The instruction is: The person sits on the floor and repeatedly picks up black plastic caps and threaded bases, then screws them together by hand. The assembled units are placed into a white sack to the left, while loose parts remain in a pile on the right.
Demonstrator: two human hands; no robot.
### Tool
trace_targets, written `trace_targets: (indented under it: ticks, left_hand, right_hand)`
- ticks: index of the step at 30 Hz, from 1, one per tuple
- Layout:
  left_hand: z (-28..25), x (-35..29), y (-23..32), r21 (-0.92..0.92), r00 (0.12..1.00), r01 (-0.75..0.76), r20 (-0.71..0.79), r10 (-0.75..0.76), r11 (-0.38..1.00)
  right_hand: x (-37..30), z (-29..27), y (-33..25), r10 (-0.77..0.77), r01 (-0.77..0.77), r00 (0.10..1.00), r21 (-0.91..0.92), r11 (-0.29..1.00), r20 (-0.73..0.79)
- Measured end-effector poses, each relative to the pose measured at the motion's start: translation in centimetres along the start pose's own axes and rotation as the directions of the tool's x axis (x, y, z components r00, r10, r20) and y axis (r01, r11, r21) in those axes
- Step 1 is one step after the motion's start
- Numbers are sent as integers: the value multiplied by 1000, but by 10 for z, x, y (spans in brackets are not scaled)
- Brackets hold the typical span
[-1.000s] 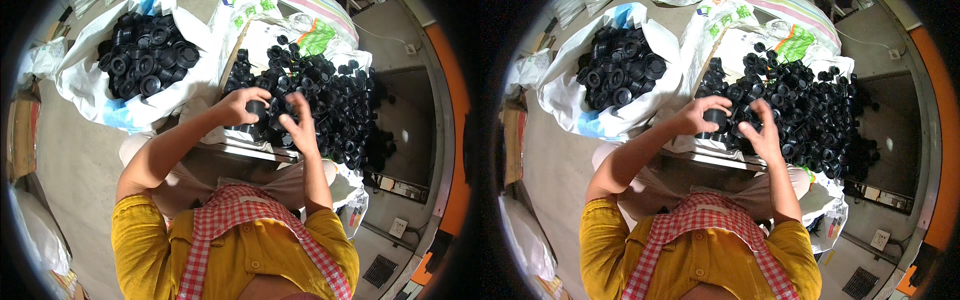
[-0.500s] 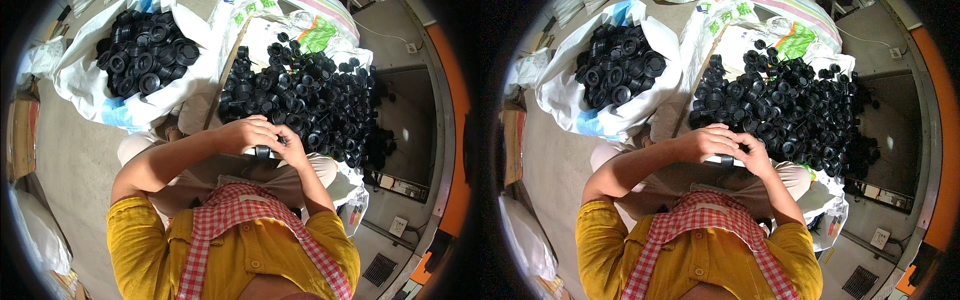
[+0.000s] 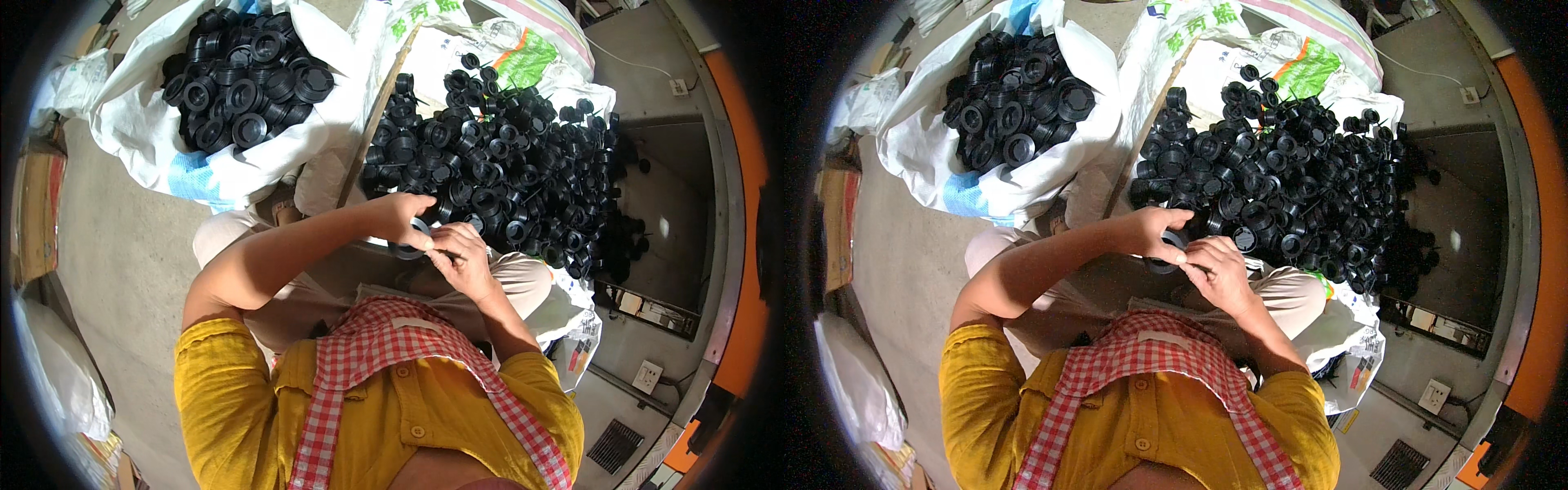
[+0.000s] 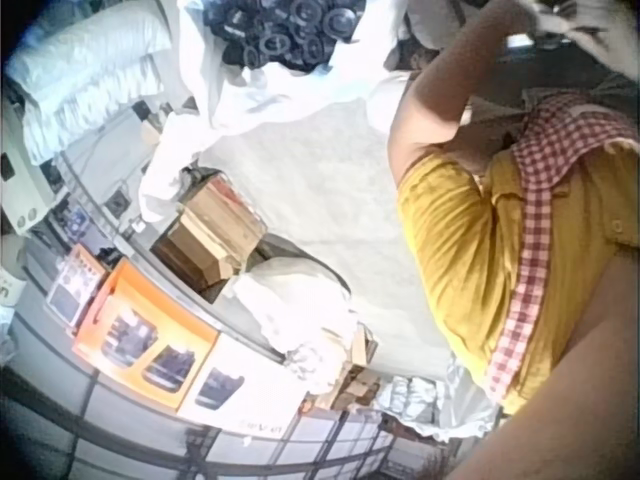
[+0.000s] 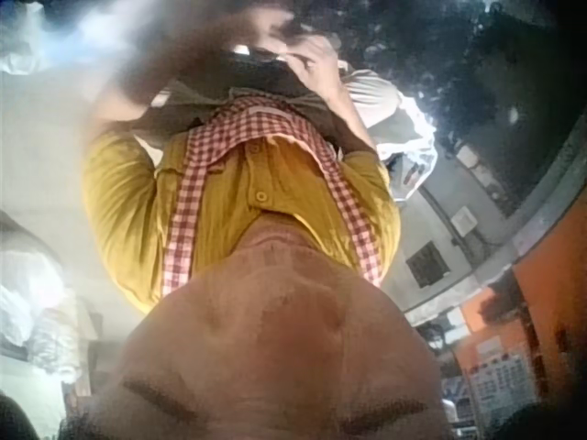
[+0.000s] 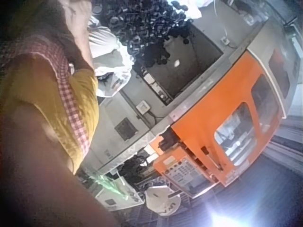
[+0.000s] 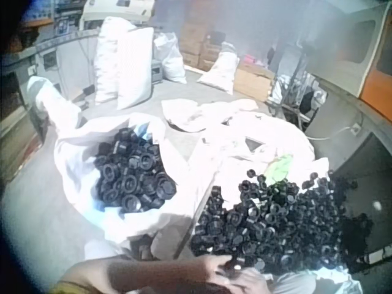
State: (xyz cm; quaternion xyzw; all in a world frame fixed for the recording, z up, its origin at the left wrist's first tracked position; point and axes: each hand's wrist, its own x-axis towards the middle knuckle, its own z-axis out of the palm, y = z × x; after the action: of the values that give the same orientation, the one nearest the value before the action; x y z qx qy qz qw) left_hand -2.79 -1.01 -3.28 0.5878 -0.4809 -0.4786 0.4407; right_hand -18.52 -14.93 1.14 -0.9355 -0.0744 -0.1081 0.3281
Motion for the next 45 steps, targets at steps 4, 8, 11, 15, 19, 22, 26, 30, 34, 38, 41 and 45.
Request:
trace_targets:
  ticks: [4,8,11,15,19,22,26,30,34,38,41,45]
  left_hand:
    - [-4,2,0,129,992,18,121,-34,992]
    - [5,3,1,709,788,-431,-6,616,558]
    - [-3,-3,34,748,636,-580,169,753,322]
    - [-12,-9,58,589,525,-654,-97,846,474]
    - [-30,-23,60,-363,783,-398,-614,106,843]
    - [-16,-11,52,-659,975,-12,-176,-139,752]
    - [0,-10,37,-57,933,-294,-234,274,954]
    - [-5,-9,31,-694,965,-246,-238,107,676]
    - [-8,-13,36,-699,956,-289,-241,165,655]
    - [-11,-16,44,-915,996,-91,-86,32,392]
    - [-26,-19,46,-603,965,-205,-257,56,771]
    - [-35,-12,63,807,699,-73,-378,607,586]
  right_hand:
    - [2,-5,-2,4,1,999,-97,995,47]
    - [-8,11,4,536,-601,796,470,647,281]
    - [-8,-15,12,347,-751,556,635,-181,756]
    - [-19,-6,9,-172,-484,865,695,-531,471]
    - [10,0,1,190,-102,972,978,-183,137]
    - [39,22,7,618,158,739,961,228,-268]
    - [51,46,17,408,237,719,751,617,-562]
    - [68,33,16,39,242,727,309,920,-686]
    - [70,13,20,-161,304,784,144,942,-600]
    - [76,6,4,-331,424,730,18,905,-598]
    - [82,9,10,-203,299,729,38,954,-654]
    - [84,29,41,355,-246,731,259,934,-583]
